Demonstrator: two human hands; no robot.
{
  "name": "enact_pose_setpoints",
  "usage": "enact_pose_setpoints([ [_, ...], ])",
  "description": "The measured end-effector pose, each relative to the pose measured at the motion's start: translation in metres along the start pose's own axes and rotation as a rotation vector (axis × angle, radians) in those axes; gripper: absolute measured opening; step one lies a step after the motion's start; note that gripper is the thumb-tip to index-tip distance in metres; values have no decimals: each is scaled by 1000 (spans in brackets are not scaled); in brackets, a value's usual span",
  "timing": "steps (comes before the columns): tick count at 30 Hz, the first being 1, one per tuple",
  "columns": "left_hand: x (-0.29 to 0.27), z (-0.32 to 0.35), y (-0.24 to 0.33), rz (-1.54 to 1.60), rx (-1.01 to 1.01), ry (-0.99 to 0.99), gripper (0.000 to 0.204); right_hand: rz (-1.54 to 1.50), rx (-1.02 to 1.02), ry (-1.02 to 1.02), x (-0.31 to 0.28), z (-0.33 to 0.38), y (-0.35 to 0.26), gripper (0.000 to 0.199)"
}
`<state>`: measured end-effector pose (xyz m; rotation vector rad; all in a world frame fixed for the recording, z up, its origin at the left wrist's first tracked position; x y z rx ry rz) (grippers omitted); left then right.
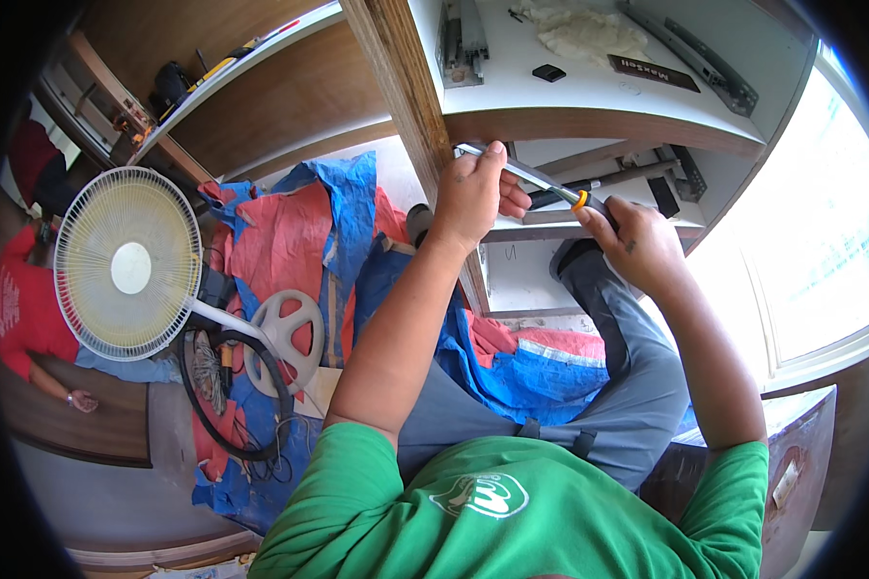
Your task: The person uses a screwdriver to tighten screws on the interior of a wooden cabinet. They repeatedly adjust the cabinet door and work on the hinge area while seated on the floor.
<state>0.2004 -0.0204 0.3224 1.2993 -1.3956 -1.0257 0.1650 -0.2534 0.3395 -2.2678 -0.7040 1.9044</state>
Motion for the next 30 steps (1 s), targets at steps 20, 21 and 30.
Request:
enact_pose_setpoints([
  [20, 2, 9, 2, -65, -26, 12, 51, -67, -26, -2, 9, 1, 4, 62],
  [21, 1, 8, 2, -53, -19, 6, 51, -67, -28, -5, 9, 1, 4, 62],
  [30, -2, 3, -3, -24, 12, 35, 51, -42, -18, -1, 8, -1, -4, 62],
])
Point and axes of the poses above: each hand's wrist, its own z-axis away from the middle knuckle, its own x-axis out of the palm, y = z × x, the point moved 2 cm from there along -z, towards the middle knuckle, and after that the axes turned 2 degrees about x, right-handed, at the moved point
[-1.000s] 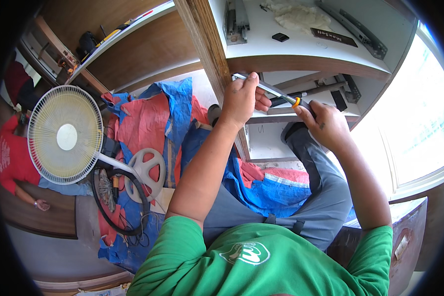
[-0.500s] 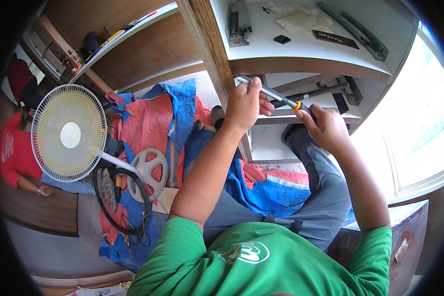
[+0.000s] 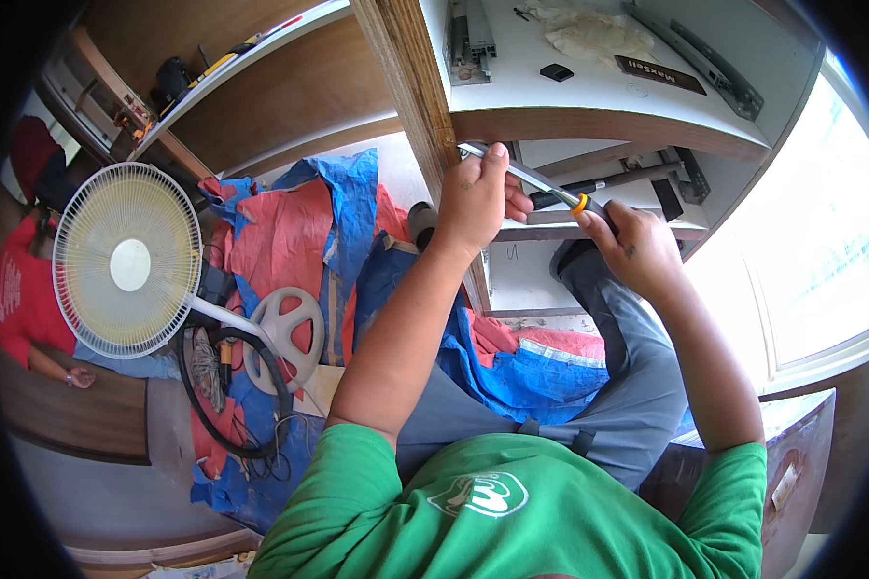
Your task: The person uses a screwdriver to tighten screws on the interior of a wooden cabinet. They repeatedly adjust the cabinet door and work on the hinge area while seated on the floor.
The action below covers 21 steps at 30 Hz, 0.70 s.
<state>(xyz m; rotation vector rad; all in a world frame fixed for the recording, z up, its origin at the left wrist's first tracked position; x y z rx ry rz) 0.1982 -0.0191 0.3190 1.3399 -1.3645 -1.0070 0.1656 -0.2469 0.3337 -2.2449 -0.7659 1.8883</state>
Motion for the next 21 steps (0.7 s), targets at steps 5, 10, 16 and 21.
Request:
enact_pose_setpoints([
  [5, 0, 11, 2, -92, 47, -45, 56, -56, 20, -15, 5, 5, 10, 61],
  [10, -17, 33, -2, -33, 41, -99, 42, -471, 109, -91, 30, 25, 29, 58],
  [16, -5, 28, -15, 552, 36, 84, 52, -900, 227, -131, 61, 64, 29, 55],
  [21, 21, 22, -13, 966, -22, 286, 47, -953, 247, -74, 81, 82, 23, 59],
])
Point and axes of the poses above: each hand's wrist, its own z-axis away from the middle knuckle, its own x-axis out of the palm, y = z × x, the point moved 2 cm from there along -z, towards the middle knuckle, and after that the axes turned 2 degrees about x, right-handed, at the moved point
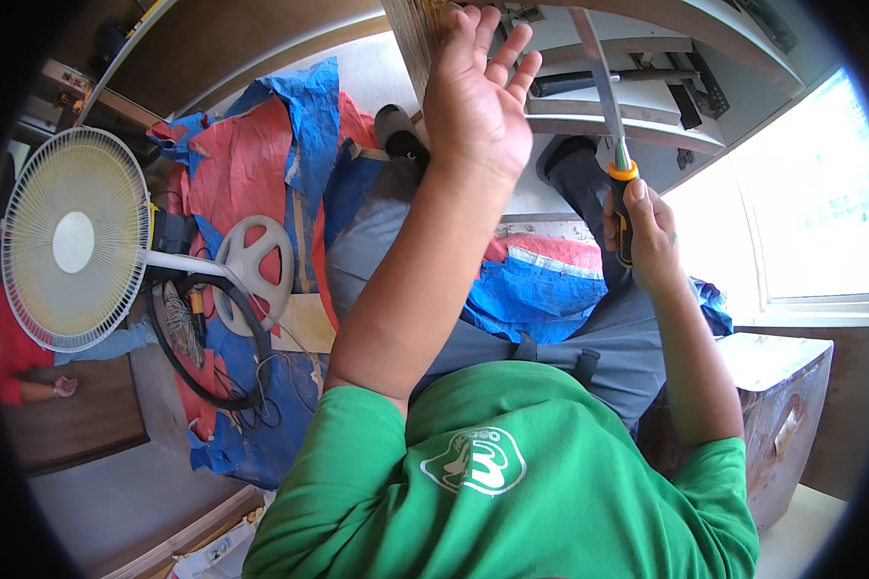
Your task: The person uses a screwdriver to tighten screws on the interior of a wooden cabinet. They repeatedly adjust the cabinet door and work on the hinge area while seated on the floor.
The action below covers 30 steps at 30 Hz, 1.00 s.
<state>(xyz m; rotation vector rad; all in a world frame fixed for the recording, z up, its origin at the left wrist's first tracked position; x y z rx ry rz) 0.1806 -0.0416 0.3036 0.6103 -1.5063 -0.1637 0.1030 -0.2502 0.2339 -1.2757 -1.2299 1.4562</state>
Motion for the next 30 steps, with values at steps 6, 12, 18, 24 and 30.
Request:
enact_pose_setpoints([
  [6, 3, -4, -7, -6, 32, 58, 42, -58, 39, 98, -1, 27, 34, 57],
  [12, -38, 12, -6, -362, 156, -101, 25, -146, 119, 201, -7, 58, 89, 58],
  [18, -108, 52, 1, -972, -78, -451, 22, -134, 163, 282, -8, 81, 145, 60],
  [24, -67, 21, 25, -664, 115, -221, 29, -197, 202, 227, -6, 80, 166, 56],
  [30, 6, 25, 15, -20, -92, -300, 30, -138, 220, 111, -7, 77, 168, 50],
])
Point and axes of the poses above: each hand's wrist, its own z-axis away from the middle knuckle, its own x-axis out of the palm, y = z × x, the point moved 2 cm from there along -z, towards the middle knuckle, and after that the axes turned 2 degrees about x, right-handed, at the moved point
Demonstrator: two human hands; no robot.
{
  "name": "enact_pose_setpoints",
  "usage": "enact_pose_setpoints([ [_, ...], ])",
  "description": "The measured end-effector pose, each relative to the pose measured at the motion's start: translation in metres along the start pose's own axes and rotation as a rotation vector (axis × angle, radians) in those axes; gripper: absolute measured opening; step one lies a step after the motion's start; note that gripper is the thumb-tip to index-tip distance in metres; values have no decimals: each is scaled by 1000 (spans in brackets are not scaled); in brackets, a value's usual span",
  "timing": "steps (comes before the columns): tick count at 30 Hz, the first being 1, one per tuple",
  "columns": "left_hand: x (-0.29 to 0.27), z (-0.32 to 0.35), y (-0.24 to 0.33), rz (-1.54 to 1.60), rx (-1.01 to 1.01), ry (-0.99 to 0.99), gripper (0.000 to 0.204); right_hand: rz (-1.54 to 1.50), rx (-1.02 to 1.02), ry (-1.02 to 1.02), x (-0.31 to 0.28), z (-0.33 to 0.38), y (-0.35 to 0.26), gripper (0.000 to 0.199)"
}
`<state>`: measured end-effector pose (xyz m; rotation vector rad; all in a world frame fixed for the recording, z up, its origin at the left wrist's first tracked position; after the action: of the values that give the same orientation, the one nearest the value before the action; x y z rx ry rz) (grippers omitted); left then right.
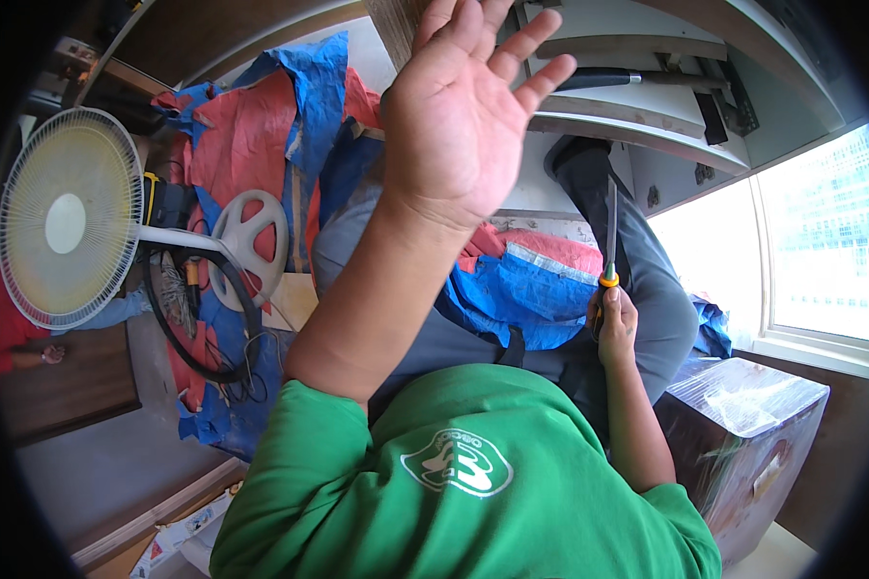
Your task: The person uses a screwdriver to tighten screws on the interior of a wooden cabinet. They repeatedly adjust the cabinet door and work on the hinge area while seated on the floor.
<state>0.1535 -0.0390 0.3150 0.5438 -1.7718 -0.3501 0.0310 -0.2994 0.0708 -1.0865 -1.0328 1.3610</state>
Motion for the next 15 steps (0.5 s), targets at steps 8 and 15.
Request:
enact_pose_setpoints([
  [8, 3, -7, -8, 204, 1, -59, 26, 11, 11, -17, 2, 0, 0, 50],
  [15, 3, -3, -10, 92, 63, -91, 43, -35, -2, -26, 3, 1, -2, 49],
])
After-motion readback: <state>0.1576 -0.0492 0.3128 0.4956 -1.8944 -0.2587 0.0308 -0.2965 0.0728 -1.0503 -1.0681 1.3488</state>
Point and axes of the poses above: each hand's wrist, its own z-axis away from the middle knuckle, its own x-axis out of the palm, y = z × x, the point moved 2 cm from there along -z, towards the middle knuckle, and after that the axes turned 2 degrees about x, right-handed, at the moved point
